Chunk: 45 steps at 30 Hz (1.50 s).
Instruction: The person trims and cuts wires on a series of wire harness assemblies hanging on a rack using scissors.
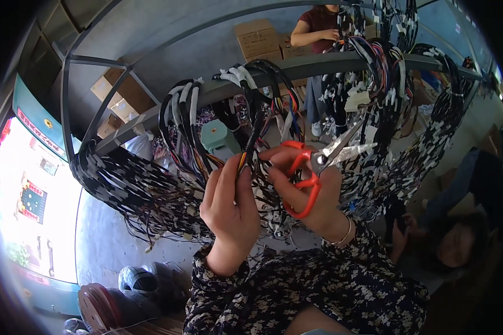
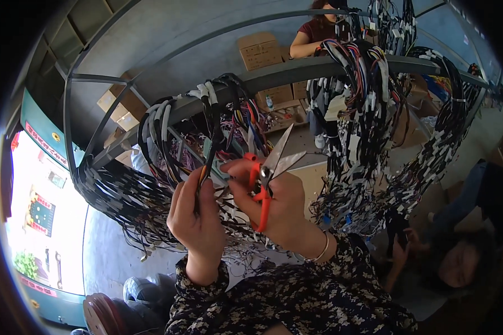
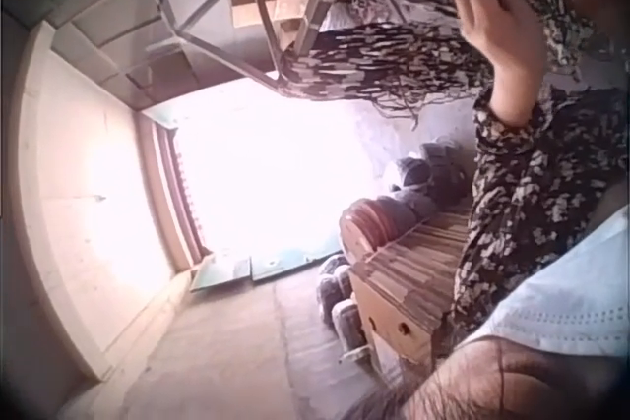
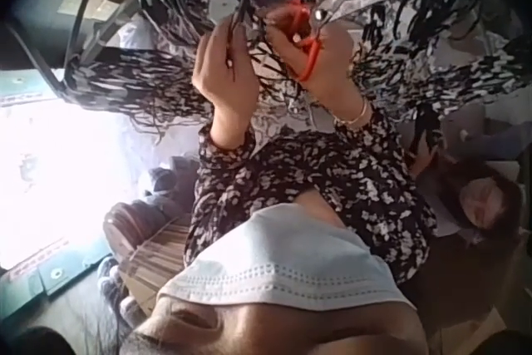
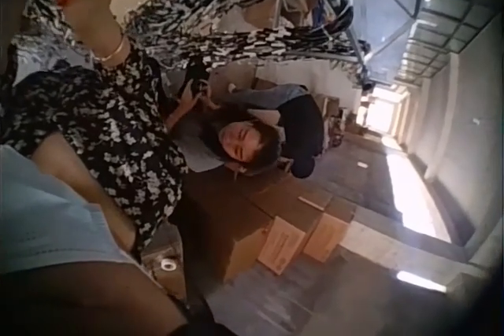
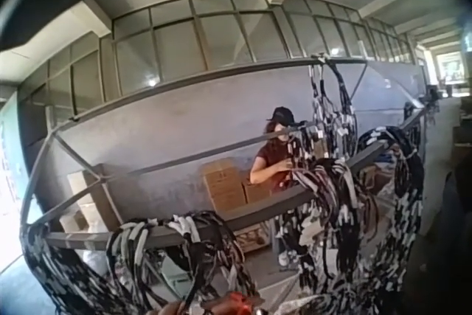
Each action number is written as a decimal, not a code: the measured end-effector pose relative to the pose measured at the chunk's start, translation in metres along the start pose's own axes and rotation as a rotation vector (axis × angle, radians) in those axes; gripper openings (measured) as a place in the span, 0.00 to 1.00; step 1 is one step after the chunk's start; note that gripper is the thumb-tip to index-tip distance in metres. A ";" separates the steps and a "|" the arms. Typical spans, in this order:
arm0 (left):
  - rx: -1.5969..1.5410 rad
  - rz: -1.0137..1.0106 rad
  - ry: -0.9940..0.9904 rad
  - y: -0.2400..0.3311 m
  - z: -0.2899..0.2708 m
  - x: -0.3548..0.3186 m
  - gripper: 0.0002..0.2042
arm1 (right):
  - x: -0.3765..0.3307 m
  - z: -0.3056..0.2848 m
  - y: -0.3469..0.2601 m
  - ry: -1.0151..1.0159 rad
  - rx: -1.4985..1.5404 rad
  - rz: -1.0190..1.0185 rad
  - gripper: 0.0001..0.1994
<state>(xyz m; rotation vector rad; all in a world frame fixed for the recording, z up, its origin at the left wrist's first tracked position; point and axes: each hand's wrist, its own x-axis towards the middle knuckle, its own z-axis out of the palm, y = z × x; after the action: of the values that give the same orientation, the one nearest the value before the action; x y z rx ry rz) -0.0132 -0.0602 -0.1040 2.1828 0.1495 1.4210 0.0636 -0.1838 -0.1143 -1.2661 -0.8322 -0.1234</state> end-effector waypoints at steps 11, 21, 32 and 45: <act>-0.420 -0.211 -0.360 0.012 -0.022 0.025 0.07 | 0.010 0.021 0.017 0.206 -0.122 -0.352 0.15; -0.496 -0.308 -0.440 0.015 -0.023 0.029 0.08 | 0.021 0.011 0.011 0.283 -0.252 -0.486 0.13; -0.555 -0.344 -0.392 0.005 -0.021 0.021 0.09 | 0.012 0.015 -0.002 0.177 -0.090 -0.264 0.15; -0.193 -0.069 -0.415 0.006 -0.020 0.027 0.08 | 0.021 0.005 -0.013 0.050 -0.421 -0.208 0.03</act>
<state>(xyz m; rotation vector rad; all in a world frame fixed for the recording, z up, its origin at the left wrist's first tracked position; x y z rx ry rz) -0.0199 -0.0478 -0.0724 2.2312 -0.0597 0.8800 0.0691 -0.1768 -0.0908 -1.5576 -0.9228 -0.5169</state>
